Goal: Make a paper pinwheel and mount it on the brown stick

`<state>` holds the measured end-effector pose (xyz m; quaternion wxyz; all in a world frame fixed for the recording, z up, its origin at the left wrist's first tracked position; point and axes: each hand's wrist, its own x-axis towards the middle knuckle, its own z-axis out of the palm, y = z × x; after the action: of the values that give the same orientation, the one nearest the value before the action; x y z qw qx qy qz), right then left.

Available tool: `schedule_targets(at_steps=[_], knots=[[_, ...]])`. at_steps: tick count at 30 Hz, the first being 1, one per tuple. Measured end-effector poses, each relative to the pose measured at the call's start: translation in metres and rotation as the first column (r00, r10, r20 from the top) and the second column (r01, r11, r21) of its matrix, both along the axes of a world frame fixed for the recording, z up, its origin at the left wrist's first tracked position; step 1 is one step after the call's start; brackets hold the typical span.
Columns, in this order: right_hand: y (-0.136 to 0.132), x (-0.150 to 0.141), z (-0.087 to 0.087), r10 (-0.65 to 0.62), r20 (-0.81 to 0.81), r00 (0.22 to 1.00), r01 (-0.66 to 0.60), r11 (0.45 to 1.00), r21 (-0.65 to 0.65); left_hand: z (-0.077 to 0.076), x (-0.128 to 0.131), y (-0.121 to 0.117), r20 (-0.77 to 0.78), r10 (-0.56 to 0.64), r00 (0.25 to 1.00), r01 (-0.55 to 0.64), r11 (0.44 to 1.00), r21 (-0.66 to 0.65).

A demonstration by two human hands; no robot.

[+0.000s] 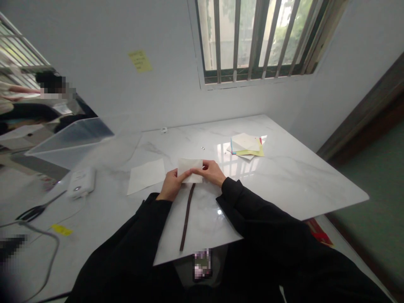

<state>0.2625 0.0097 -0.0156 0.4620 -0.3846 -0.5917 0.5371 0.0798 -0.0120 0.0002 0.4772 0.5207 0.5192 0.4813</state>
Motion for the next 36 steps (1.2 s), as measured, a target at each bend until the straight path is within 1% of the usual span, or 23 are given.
schedule_targets(at_steps=[2,4,9,13,16,19,23,25,29,34,36], knots=[[0.002,-0.001,-0.003,-0.012,0.010,1.000,0.012,1.000,-0.002,0.000,0.001,-0.001,-0.059,-0.018,0.998,0.019,1.000,0.013],[0.004,-0.001,-0.008,-0.028,0.048,0.998,0.028,0.999,-0.015,0.000,0.001,-0.002,-0.084,-0.038,0.996,0.039,0.999,0.012],[0.011,0.000,-0.019,-0.062,0.059,0.996,0.063,0.998,-0.018,-0.002,0.000,-0.002,-0.077,-0.079,0.994,0.079,0.997,-0.007],[0.013,0.001,-0.017,-0.127,0.077,0.989,0.127,0.992,0.013,-0.003,-0.001,0.001,-0.076,-0.098,0.992,0.099,0.995,0.014],[0.011,0.002,-0.013,-0.178,0.022,0.984,0.178,0.984,0.016,-0.004,-0.002,0.002,-0.033,-0.110,0.993,0.111,0.993,0.032],[0.008,0.001,-0.009,-0.215,-0.038,0.976,0.214,0.977,-0.028,-0.006,-0.001,0.004,0.025,-0.112,0.993,0.113,0.994,-0.004],[0.003,-0.004,-0.006,-0.246,-0.046,0.968,0.240,0.965,-0.108,-0.006,-0.002,0.005,0.219,-0.030,0.975,0.041,0.998,-0.047],[0.001,-0.006,-0.006,-0.235,-0.049,0.971,0.228,0.967,-0.118,-0.005,-0.002,0.005,0.273,0.005,0.962,0.009,0.999,-0.051],[-0.001,-0.008,-0.005,-0.239,-0.054,0.970,0.230,0.964,-0.130,-0.004,0.000,0.004,0.268,0.035,0.963,-0.026,0.999,-0.037],[-0.002,-0.011,-0.004,-0.256,-0.042,0.966,0.251,0.963,-0.099,-0.006,0.004,0.003,0.247,-0.008,0.969,0.018,0.999,-0.036],[-0.001,-0.012,-0.005,-0.241,-0.014,0.971,0.239,0.968,-0.083,-0.008,0.005,0.003,0.240,0.001,0.971,0.012,0.999,-0.052]])
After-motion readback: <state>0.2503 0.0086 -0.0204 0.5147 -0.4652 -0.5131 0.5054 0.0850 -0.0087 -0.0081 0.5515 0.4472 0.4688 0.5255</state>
